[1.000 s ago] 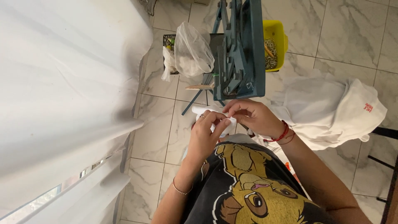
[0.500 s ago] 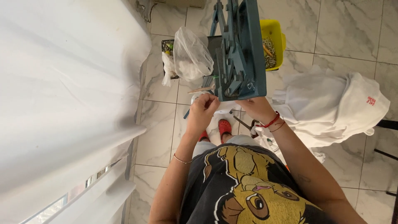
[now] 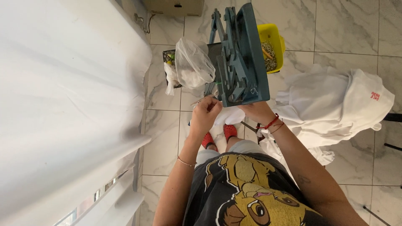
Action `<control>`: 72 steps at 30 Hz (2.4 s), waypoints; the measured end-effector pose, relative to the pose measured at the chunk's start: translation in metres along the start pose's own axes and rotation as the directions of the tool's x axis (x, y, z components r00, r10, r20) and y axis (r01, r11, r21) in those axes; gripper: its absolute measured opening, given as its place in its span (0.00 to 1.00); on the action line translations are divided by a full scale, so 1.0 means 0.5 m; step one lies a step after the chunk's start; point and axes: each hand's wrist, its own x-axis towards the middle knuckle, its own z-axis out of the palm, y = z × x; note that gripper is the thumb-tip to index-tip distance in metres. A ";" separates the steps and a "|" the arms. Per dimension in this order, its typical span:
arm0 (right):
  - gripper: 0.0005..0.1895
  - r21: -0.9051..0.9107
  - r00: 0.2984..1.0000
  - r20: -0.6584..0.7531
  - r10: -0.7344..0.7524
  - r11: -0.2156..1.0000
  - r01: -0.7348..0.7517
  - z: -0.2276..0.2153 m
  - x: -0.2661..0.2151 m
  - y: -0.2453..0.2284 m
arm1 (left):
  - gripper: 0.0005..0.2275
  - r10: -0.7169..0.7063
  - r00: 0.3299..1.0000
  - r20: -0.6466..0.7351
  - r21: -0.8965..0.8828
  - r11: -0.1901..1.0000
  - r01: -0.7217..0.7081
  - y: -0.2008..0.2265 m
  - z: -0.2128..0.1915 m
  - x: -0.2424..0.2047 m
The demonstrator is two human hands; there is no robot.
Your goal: Using a manual press machine to attach snap buttons to white garments, including picking components from a bin and aligning fabric.
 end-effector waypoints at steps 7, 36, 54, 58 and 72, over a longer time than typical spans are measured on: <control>0.15 0.028 1.000 -0.013 0.027 0.999 -0.026 0.017 -0.006 0.005 | 0.07 0.025 1.000 0.011 0.016 1.000 -0.025 -0.007 -0.010 0.002; 0.22 -0.127 0.980 -0.098 0.173 0.975 -0.185 0.036 0.007 0.225 | 0.08 -0.012 0.995 0.104 0.076 0.997 0.004 0.004 -0.004 0.007; 0.06 0.061 0.992 0.129 0.014 0.998 -0.022 -0.064 -0.089 -0.086 | 0.08 -0.050 0.998 0.044 0.073 0.996 0.046 0.184 0.030 -0.113; 0.06 0.044 0.987 0.158 -0.019 0.999 0.013 -0.097 -0.083 -0.088 | 0.06 -0.064 0.998 -0.022 0.123 0.990 0.067 0.170 0.069 -0.109; 0.06 -0.868 0.950 -0.032 -0.310 0.480 0.127 -0.168 0.307 0.134 | 0.04 -0.086 0.984 -0.158 0.001 0.996 0.088 0.204 0.141 -0.161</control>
